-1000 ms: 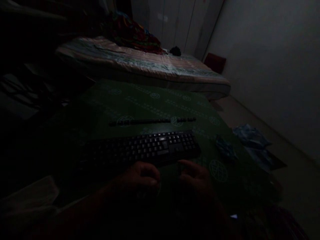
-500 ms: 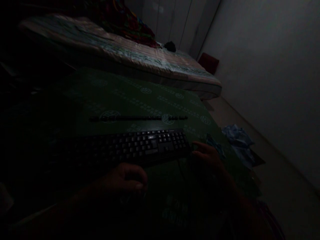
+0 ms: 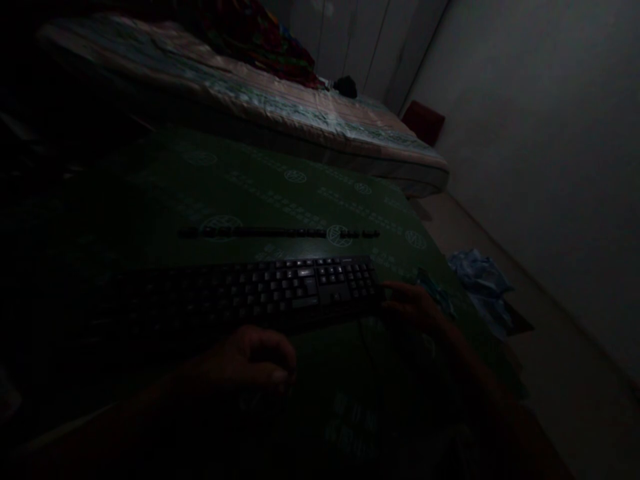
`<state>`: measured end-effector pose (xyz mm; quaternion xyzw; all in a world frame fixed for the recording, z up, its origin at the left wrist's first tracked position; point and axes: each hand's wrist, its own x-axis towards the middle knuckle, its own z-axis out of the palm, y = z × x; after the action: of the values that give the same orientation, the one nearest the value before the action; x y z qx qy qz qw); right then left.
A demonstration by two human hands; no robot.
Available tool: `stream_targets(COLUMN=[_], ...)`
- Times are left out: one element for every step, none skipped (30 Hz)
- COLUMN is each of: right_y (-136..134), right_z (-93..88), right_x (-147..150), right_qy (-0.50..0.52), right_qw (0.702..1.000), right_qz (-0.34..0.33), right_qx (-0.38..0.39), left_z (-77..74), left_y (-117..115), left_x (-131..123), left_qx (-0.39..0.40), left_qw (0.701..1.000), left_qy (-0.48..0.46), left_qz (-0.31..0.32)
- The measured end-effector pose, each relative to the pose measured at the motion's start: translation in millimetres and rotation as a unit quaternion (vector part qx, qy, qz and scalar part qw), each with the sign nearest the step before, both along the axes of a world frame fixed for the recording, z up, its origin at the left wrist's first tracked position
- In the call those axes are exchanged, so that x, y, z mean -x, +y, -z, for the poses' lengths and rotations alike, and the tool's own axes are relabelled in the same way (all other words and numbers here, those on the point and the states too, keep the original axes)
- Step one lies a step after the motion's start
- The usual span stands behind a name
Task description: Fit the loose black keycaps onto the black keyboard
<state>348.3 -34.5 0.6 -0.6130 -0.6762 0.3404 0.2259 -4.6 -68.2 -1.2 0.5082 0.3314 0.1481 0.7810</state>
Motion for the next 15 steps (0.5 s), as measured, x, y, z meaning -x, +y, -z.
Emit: stream_targets(right_y=[0.8, 1.7, 2.8, 4.1, 5.5, 7.2, 8.9, 10.6, 12.2, 13.5, 14.5, 15.0, 15.0, 14.8, 14.3], right_z=[-0.3, -1.1, -2.3, -3.9, -5.7, -7.7, -9.7, -11.5, -13.0, -14.1, -14.8, -14.9, -14.6, -13.8, -12.6], right_x=[-0.6, -1.0, -1.2, -1.1, -0.9, -0.7, -0.4, -0.1, 0.2, 0.4, 0.5, 0.5, 0.4, 0.2, -0.2], right_qy=[-0.004, -0.009, -0.013, -0.018, -0.023, -0.028, -0.032, -0.036, -0.04, -0.043, -0.046, -0.048, -0.05, -0.05, -0.051], right_qw=[1.0, 1.0, 1.0, 0.999, 0.999, 0.998, 0.998, 0.997, 0.997, 0.996, 0.996, 0.996, 0.995, 0.995, 0.995], right_qz=[-0.007, -0.014, -0.021, -0.028, -0.036, -0.042, -0.048, -0.053, -0.057, -0.06, -0.062, -0.063, -0.063, -0.063, -0.063], right_qx=[0.004, 0.009, 0.014, 0.02, 0.026, 0.031, 0.037, 0.041, 0.045, 0.048, 0.05, 0.052, 0.052, 0.052, 0.052], left_z=[-0.7, -1.6, -2.7, -3.6, -4.1, -4.1, -3.7, -3.0, -2.0, -1.0, -0.1, 0.6, 1.1, 1.3, 1.2], left_y=[0.3, 0.7, 1.1, 1.4, 1.6, 1.7, 1.7, 1.5, 1.2, 1.0, 0.7, 0.6, 0.4, 0.4, 0.3], left_x=[0.1, 0.2, 0.3, 0.2, 0.2, 0.1, 0.1, 0.1, 0.1, 0.1, 0.2, 0.2, 0.2, 0.2, 0.2], left_qx=[-0.004, -0.01, -0.017, -0.021, -0.021, -0.017, -0.011, -0.006, -0.003, -0.003, -0.005, -0.006, -0.004, -0.003, -0.003], left_qw=[1.0, 1.0, 1.0, 1.0, 1.0, 1.0, 1.0, 1.0, 1.0, 1.0, 1.0, 1.0, 1.0, 1.0, 1.0], left_qy=[0.003, 0.008, 0.013, 0.016, 0.016, 0.014, 0.011, 0.007, 0.003, 0.001, 0.001, 0.002, 0.003, 0.005, 0.007], left_qz=[0.002, 0.003, 0.004, 0.005, 0.007, 0.007, 0.006, 0.003, 0.0, -0.002, -0.003, -0.002, -0.001, 0.0, 0.0])
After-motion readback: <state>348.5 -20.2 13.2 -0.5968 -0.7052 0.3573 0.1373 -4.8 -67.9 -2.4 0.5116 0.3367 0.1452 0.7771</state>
